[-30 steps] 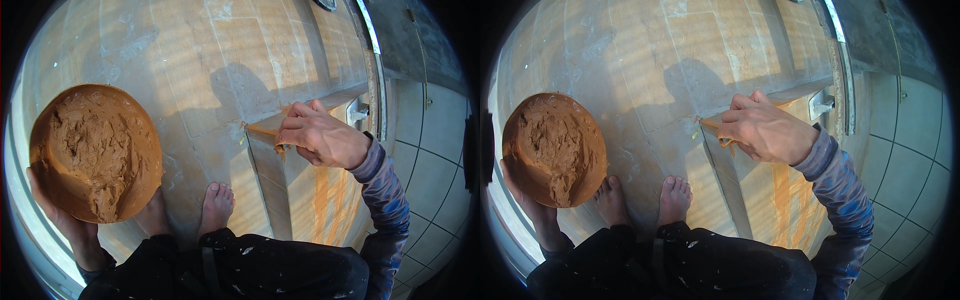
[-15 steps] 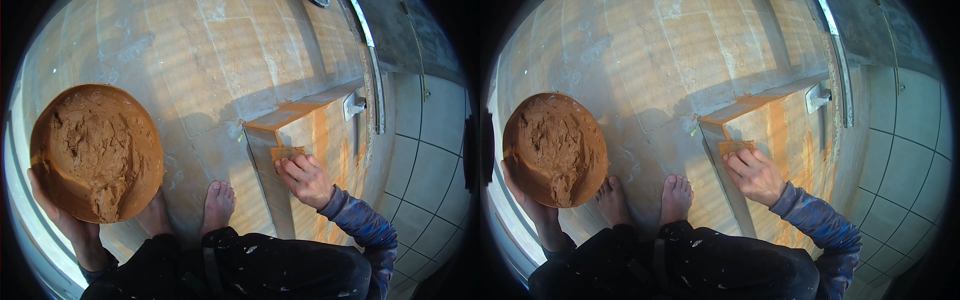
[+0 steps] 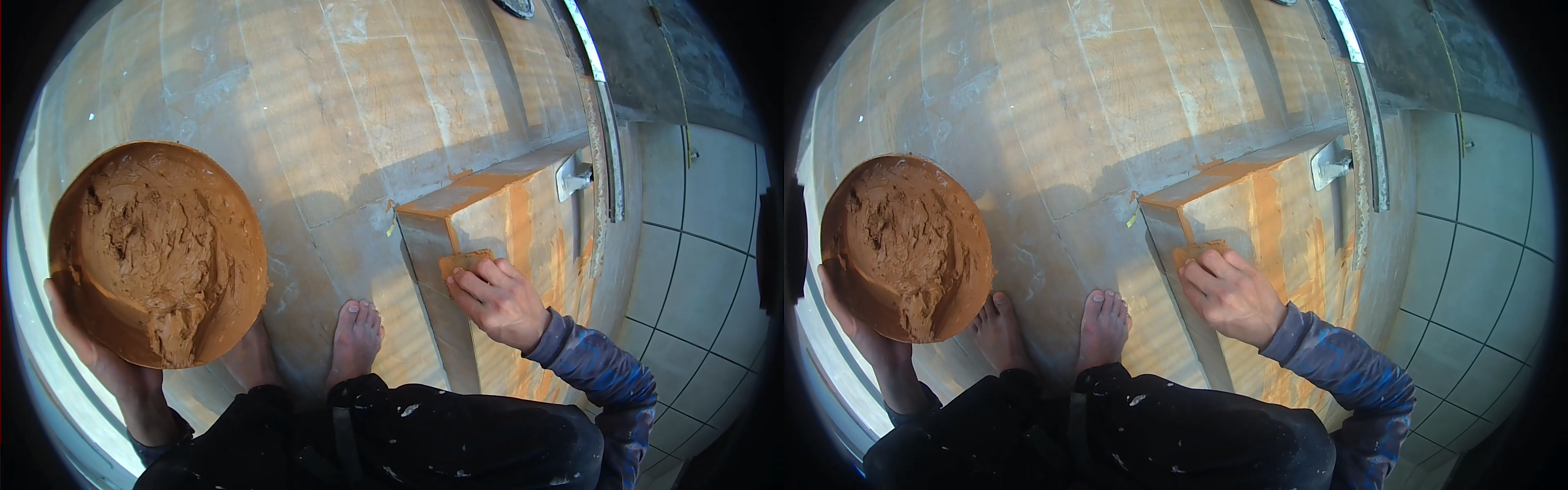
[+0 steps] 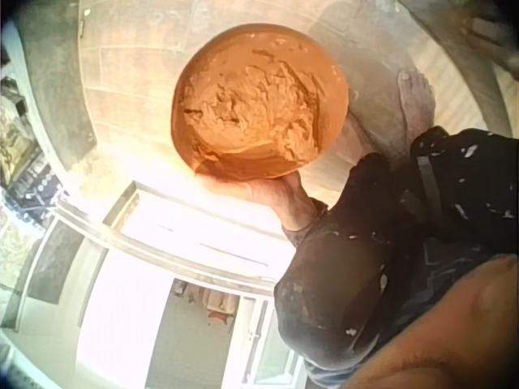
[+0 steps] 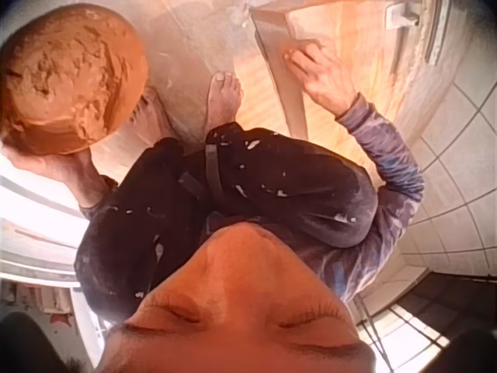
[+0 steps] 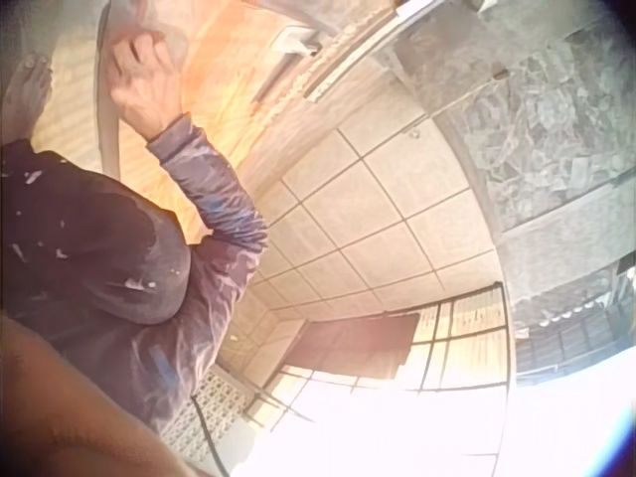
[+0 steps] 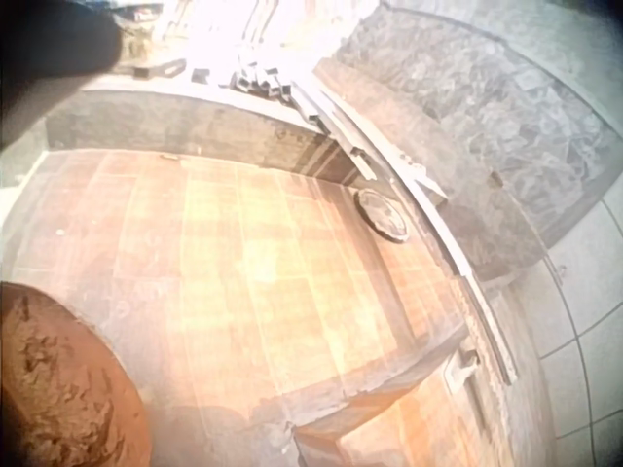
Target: The person applies grout to tiled floor surfaces and edges by hand using a small piece of foam.
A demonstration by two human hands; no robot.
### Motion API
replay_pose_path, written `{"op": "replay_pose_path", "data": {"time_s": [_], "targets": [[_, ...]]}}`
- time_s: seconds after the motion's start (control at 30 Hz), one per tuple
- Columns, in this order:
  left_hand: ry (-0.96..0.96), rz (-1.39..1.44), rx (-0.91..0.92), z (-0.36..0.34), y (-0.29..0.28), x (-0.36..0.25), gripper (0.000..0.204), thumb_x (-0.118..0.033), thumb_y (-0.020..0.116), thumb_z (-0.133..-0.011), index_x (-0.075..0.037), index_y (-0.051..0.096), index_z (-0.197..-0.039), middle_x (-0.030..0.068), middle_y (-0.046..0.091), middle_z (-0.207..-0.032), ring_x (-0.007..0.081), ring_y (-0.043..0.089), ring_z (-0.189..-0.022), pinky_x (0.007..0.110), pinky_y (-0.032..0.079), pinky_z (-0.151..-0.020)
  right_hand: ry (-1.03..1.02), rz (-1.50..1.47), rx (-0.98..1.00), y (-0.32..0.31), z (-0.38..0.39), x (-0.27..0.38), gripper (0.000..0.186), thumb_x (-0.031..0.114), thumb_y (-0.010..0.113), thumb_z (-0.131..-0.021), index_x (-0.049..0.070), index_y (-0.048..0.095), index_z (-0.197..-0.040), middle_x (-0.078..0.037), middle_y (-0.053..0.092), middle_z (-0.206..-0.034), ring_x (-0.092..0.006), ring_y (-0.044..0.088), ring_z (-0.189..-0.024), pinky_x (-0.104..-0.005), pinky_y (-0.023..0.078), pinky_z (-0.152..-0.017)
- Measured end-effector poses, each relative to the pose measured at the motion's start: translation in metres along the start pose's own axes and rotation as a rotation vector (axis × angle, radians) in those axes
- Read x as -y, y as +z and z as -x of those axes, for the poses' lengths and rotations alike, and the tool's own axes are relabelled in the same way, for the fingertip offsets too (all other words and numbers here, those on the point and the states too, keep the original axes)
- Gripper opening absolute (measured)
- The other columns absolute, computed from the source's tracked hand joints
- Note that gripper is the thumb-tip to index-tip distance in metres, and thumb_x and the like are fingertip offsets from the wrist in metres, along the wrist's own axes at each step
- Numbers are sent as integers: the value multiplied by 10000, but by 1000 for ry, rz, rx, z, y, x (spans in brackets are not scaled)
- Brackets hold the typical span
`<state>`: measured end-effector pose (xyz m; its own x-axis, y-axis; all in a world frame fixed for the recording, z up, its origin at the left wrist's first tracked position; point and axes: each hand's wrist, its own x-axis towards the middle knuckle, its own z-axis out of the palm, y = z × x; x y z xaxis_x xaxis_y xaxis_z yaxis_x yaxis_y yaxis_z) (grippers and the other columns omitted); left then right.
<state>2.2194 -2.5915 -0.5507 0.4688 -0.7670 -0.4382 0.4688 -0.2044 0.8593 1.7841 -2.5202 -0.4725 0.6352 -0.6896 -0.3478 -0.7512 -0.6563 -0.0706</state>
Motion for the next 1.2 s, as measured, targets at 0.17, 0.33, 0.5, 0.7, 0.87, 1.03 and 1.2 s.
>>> {"op": "replay_pose_path", "data": {"time_s": [0.17, 0.33, 0.5, 0.7, 0.87, 1.03, 1.2], "targets": [[21, -15, -22, -9, -3, -3, 643, -545, 373, -1125, -56, 459, -1532, 104, 530, -1490, 211, 520, -1384, 398, 415, -1191, 325, -251, -269, -37, -48, -41, 386, -30, 745, -795, 10, 715, -1178, -103, 697, -1032, -306, 609, -950, -391, 506, -850], [16, -22, 6, -8, 3, 1, 654, -560, 377, -1119, -58, 463, -1529, 103, 527, -1493, 216, 514, -1390, 403, 413, -1190, 183, -266, 151, -22, -77, -109, 360, -58, 665, -802, 22, 688, -1152, -93, 677, -1034, -305, 559, -1001, -404, 406, -876], [28, -44, 1, 14, 13, 0, 661, -575, 376, -1114, -67, 466, -1526, 104, 529, -1488, 219, 515, -1380, 412, 416, -1182, 87, -294, 253, -49, -62, -97, 365, -72, 640, -829, 35, 675, -1176, -73, 662, -1064, -293, 544, -1046, -389, 371, -890], [88, -42, 72, 50, 25, -12, 656, -563, 385, -1117, -52, 465, -1521, 108, 533, -1477, 219, 520, -1369, 401, 425, -1172, 130, -435, 159, -65, -14, -109, 367, -78, 679, -889, 48, 663, -1233, -89, 673, -1129, -296, 564, -1120, -405, 382, -952], [105, -29, 70, 66, 29, -13, 642, -547, 385, -1122, -48, 466, -1518, 114, 531, -1487, 217, 524, -1367, 396, 432, -1168, 87, -372, -18, -39, -2, -118, 320, -57, 673, -898, 67, 686, -1193, -56, 683, -1093, -275, 578, -1099, -416, 390, -949], [155, -33, 50, 71, 38, -19, 620, -527, 381, -1127, -52, 466, -1518, 116, 529, -1494, 222, 516, -1388, 407, 434, -1181, 105, -526, 132, -48, 9, -147, 325, -50, 660, -920, 101, 702, -1204, -62, 695, -1116, -267, 602, -1168, -408, 368, -1054], [246, -88, 8, 83, 50, -59, 631, -524, 381, -1125, -55, 440, -1544, 121, 515, -1518, 246, 502, -1410, 433, 437, -1188, 168, -767, 179, -56, 2, -198, 341, -60, 619, -952, 69, 665, -1264, -156, 665, -1114, -331, 605, -1136, -439, 490, -992]]}}
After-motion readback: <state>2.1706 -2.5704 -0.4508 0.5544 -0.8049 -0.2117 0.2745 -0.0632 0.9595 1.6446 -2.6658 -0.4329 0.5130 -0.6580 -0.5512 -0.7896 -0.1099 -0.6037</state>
